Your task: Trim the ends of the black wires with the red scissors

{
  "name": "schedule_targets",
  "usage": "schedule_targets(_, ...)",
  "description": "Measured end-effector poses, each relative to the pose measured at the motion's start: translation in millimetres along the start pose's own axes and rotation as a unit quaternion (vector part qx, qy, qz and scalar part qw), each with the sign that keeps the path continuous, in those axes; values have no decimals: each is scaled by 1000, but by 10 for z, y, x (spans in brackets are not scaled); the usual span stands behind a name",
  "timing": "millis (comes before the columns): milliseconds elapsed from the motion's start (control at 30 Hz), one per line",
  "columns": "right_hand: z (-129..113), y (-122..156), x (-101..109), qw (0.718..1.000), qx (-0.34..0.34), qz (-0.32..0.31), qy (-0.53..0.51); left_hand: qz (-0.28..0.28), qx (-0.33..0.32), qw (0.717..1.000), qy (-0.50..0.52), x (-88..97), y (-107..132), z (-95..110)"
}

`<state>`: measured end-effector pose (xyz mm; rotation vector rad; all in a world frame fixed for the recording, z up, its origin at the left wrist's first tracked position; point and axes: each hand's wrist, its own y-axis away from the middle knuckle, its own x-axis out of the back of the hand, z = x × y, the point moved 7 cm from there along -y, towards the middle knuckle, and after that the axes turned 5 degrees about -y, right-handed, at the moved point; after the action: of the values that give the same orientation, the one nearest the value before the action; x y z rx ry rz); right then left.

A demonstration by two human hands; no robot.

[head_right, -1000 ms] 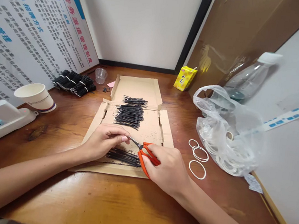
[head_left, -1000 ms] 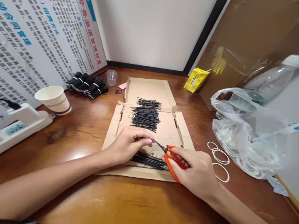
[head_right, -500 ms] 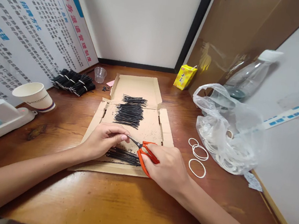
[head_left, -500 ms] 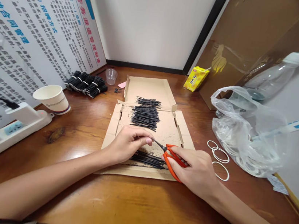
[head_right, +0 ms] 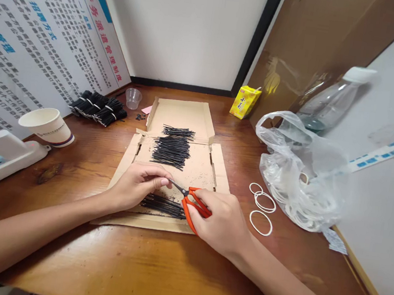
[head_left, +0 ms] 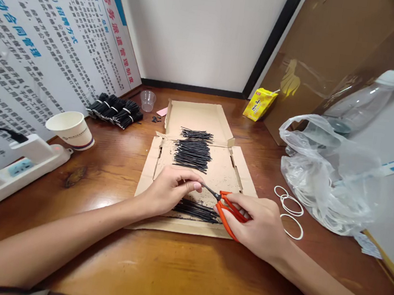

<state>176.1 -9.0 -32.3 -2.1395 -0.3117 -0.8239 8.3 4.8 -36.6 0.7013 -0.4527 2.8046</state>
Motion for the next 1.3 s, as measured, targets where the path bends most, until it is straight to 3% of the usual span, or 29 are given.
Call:
schedule_targets(333, -75, -21, 10, 997, 50, 13, 54, -6, -9, 1000, 12, -14, -1, 16)
schedule_targets(1300, -44, -4, 8, 998, 35, 2, 54, -30, -33, 999, -31, -22, -12, 74)
